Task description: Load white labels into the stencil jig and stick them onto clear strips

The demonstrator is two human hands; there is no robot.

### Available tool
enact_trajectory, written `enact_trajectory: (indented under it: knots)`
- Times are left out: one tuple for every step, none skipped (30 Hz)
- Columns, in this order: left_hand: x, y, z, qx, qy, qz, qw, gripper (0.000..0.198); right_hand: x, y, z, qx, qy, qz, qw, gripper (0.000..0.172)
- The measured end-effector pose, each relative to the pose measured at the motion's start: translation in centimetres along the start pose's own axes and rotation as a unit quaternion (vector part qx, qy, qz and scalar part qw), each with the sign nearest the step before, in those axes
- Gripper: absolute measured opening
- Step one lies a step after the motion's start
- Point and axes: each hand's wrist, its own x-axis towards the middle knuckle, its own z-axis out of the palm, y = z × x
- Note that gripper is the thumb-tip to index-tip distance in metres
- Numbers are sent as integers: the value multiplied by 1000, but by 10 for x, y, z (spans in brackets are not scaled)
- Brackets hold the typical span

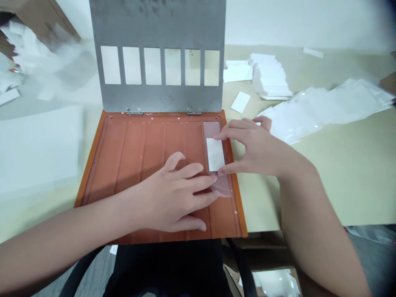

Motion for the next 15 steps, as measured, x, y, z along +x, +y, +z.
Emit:
enact_trajectory:
  knots:
    - [0, 0, 0, -2, 1, 1, 1000, 44, 0, 0, 0, 3, 1, 0, 1000, 58]
    - [0, 0, 0, -4, 3, 2, 1000, 44, 0, 0, 0, 6, 1, 0, 1000, 58]
    - [0, 0, 0, -5, 3, 3, 1000, 44, 0, 0, -1, 7, 1, 0, 1000, 58]
    - [0, 0, 0, -6, 1, 2, 1000, 44, 0, 0, -1, 8, -1, 1, 1000, 59]
    - [0, 0, 0, -6, -1, 2, 1000, 44, 0, 0, -1, 8, -3, 3, 1000, 59]
    - [0, 0, 0, -5, -4, 0, 1000, 44, 0, 0, -1, 6, -5, 5, 1000, 59]
    - [0, 0, -1, -5, -7, -2, 1000, 44, 0, 0, -1, 5, -6, 6, 1000, 58]
    - [0, 0, -1, -4, -11, -5, 1000, 44, 0, 0, -2, 4, -7, 6, 1000, 58]
    - [0, 1, -1, -5, -13, -5, 1000, 44, 0, 0, -2, 3, -7, 6, 1000, 58]
    - [0, 1, -1, -5, -11, -4, 1000, 44, 0, 0, -2, 3, -6, 5, 1000, 58]
    - [0, 0, -1, -5, -10, -3, 1000, 44, 0, 0, -2, 3, -6, 5, 1000, 59]
    - [0, 0, -1, -5, -11, -2, 1000, 44, 0, -1, -2, 4, -7, 6, 1000, 59]
    - [0, 0, 0, -5, -9, -2, 1000, 44, 0, -1, -2, 5, -7, 8, 1000, 59]
    - [0, 0, 0, -3, -8, -2, 1000, 44, 0, -1, -2, 6, -7, 10, 1000, 59]
    - [-1, 0, 0, -3, -7, -2, 1000, 44, 0, -1, -2, 6, -6, 11, 1000, 59]
